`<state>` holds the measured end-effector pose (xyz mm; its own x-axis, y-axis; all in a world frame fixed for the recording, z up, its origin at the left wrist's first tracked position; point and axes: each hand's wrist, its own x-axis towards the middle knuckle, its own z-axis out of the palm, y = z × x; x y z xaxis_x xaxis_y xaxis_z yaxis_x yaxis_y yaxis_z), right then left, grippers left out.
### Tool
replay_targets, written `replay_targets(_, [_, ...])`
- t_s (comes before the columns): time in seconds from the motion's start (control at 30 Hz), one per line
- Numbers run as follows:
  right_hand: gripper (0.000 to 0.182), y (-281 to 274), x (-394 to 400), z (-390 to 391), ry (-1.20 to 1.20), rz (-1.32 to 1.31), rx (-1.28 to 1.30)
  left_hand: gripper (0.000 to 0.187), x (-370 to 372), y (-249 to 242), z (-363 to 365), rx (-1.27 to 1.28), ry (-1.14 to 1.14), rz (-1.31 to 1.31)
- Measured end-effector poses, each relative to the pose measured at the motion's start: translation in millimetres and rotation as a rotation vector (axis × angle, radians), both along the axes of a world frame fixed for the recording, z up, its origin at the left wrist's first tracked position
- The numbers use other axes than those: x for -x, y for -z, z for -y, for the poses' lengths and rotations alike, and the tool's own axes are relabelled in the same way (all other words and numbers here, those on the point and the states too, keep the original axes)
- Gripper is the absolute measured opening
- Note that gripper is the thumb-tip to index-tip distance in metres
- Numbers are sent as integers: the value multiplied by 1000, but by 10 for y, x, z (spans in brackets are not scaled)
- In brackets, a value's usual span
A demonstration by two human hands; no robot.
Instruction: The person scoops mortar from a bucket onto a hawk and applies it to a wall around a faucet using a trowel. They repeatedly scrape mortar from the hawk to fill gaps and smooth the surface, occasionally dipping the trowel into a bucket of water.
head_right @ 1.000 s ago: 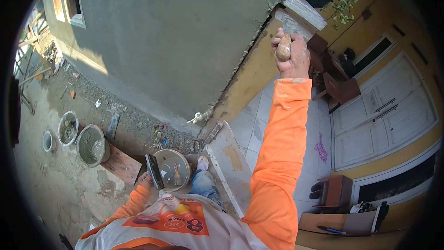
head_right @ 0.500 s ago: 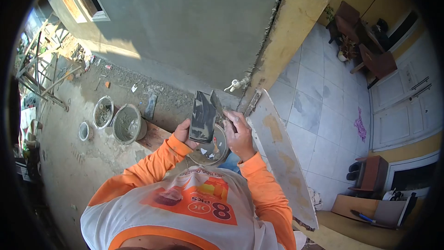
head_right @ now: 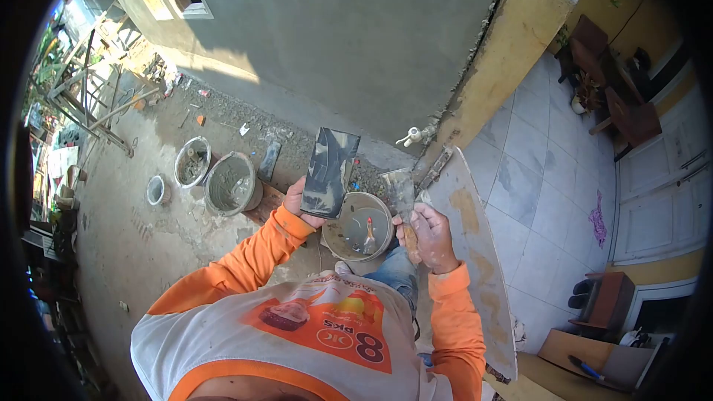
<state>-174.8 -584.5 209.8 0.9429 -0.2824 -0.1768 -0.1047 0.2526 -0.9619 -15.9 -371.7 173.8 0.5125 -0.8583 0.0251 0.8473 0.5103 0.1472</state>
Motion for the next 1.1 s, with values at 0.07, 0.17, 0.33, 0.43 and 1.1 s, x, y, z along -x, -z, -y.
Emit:
replay_targets(0.07, [17,-160,-162,-20,-172,32,-449,35,57,35,-22,5,39,-22])
replay_targets(0.17, [18,-126,-450,-2,-341,-9,-502,33,206,81,-47,32,82,-118])
replay_targets(0.33, [22,596,-294,115,-402,-366,-12,33,87,111,-244,-53,-44,-62])
replay_targets(0.43, [21,574,-122,84,-164,-371,420,40,-46,141,-326,-214,-49,178])
replay_targets(1.1, [21,1025,-208,490,-751,-49,383,25,-289,983,133,-828,-260,538])
